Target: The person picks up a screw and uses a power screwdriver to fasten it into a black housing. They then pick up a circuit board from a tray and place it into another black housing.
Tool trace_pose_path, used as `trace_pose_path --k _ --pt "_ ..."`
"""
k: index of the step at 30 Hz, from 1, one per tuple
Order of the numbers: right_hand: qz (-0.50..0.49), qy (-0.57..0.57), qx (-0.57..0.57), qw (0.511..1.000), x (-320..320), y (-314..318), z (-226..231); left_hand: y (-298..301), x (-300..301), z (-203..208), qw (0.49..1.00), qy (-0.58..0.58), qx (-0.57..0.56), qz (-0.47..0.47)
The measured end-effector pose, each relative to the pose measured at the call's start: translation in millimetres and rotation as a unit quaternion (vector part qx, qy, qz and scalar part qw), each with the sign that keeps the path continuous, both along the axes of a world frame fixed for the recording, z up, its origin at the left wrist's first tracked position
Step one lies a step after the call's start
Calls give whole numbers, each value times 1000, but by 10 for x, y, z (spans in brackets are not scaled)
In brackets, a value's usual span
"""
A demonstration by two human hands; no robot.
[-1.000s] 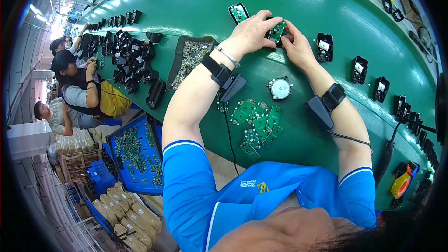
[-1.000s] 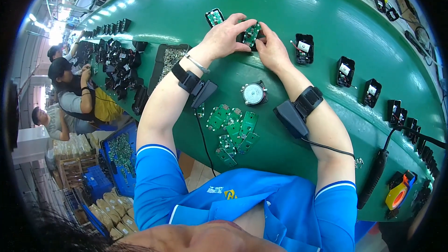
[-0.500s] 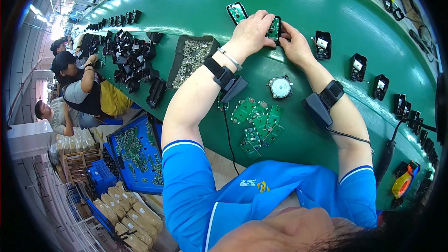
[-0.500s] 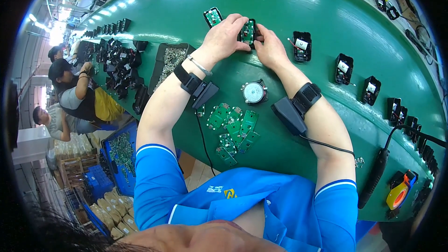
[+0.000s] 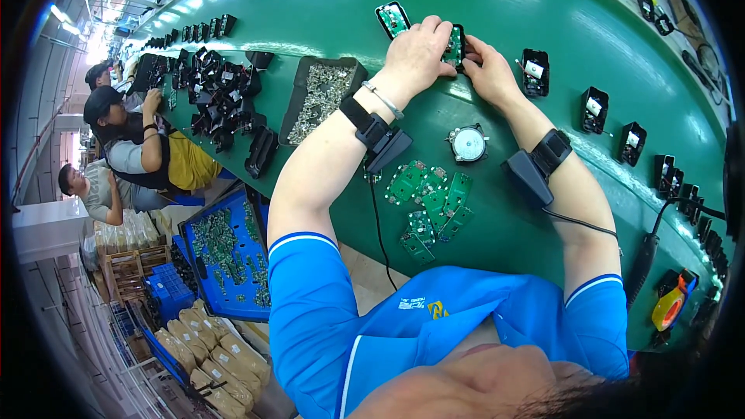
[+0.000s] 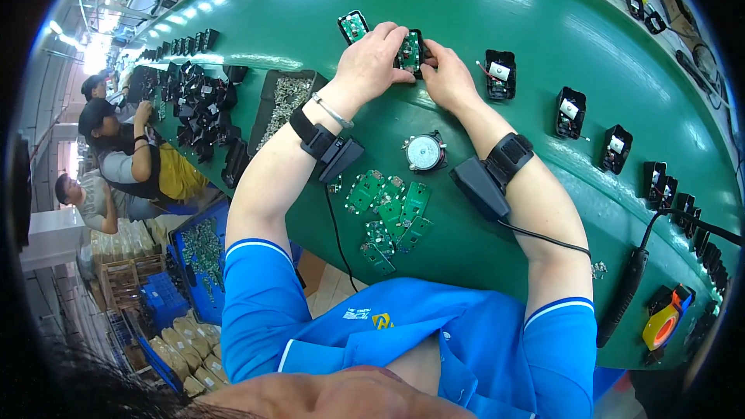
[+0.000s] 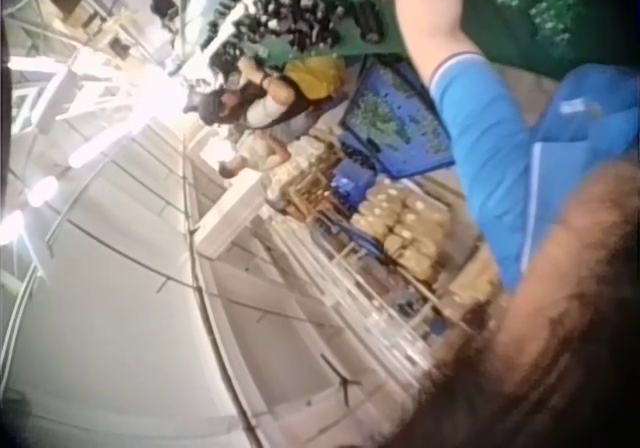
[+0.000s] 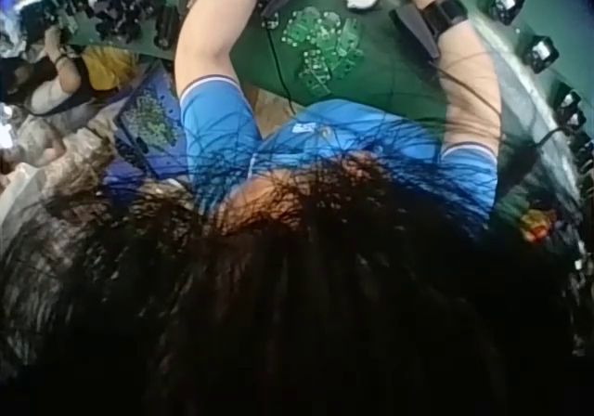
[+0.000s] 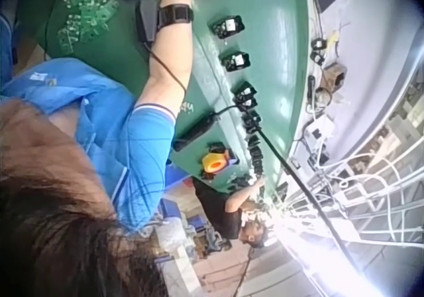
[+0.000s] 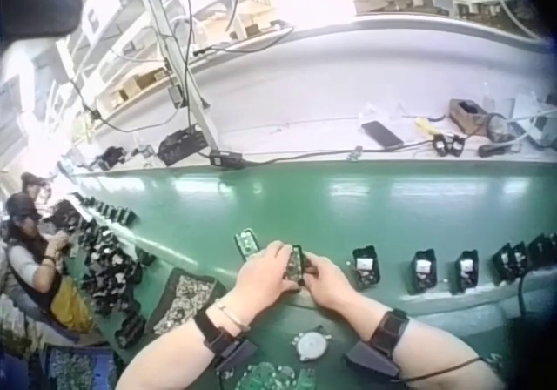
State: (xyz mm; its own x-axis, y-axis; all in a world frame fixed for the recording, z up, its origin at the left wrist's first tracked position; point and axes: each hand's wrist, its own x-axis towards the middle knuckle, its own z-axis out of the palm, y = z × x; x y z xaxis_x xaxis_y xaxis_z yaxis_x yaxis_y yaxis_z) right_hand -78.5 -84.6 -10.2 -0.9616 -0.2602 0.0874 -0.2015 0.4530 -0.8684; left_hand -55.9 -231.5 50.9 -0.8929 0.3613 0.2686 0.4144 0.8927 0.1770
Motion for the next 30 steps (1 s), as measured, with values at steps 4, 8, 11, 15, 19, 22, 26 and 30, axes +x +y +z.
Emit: trace_pose_path --k 4,8,11,15,19,22,26,30 --pt "11 -32 -20 999 -28 -11 28 -20 -14 -15 1000 -15 10 18" --pt "6 -40 -53 998 -63 -20 -42 -13 -24 -35 1000 -11 6 15" --pt "6 -34 -57 998 -80 -26 -57 -39 -16 -12 999 -21 24 18" --pt "8 -74 -79 994 -95 -83 24 -80 -6 -23 999 -28 33 26" --pt "-14 -44 -22 999 -156 -86 -42 -72 -17 -32 997 -36 59 18" --pt "-10 -63 -41 997 -118 -92 23 -92 -1 -57 995 -31 87 21" --pt "-14 -54 -40 998 -153 -110 -36 -118 -11 -83 993 -19 112 30" --pt "-18 -54 -36 998 -173 -107 -61 -126 -22 -84 992 -25 116 29"
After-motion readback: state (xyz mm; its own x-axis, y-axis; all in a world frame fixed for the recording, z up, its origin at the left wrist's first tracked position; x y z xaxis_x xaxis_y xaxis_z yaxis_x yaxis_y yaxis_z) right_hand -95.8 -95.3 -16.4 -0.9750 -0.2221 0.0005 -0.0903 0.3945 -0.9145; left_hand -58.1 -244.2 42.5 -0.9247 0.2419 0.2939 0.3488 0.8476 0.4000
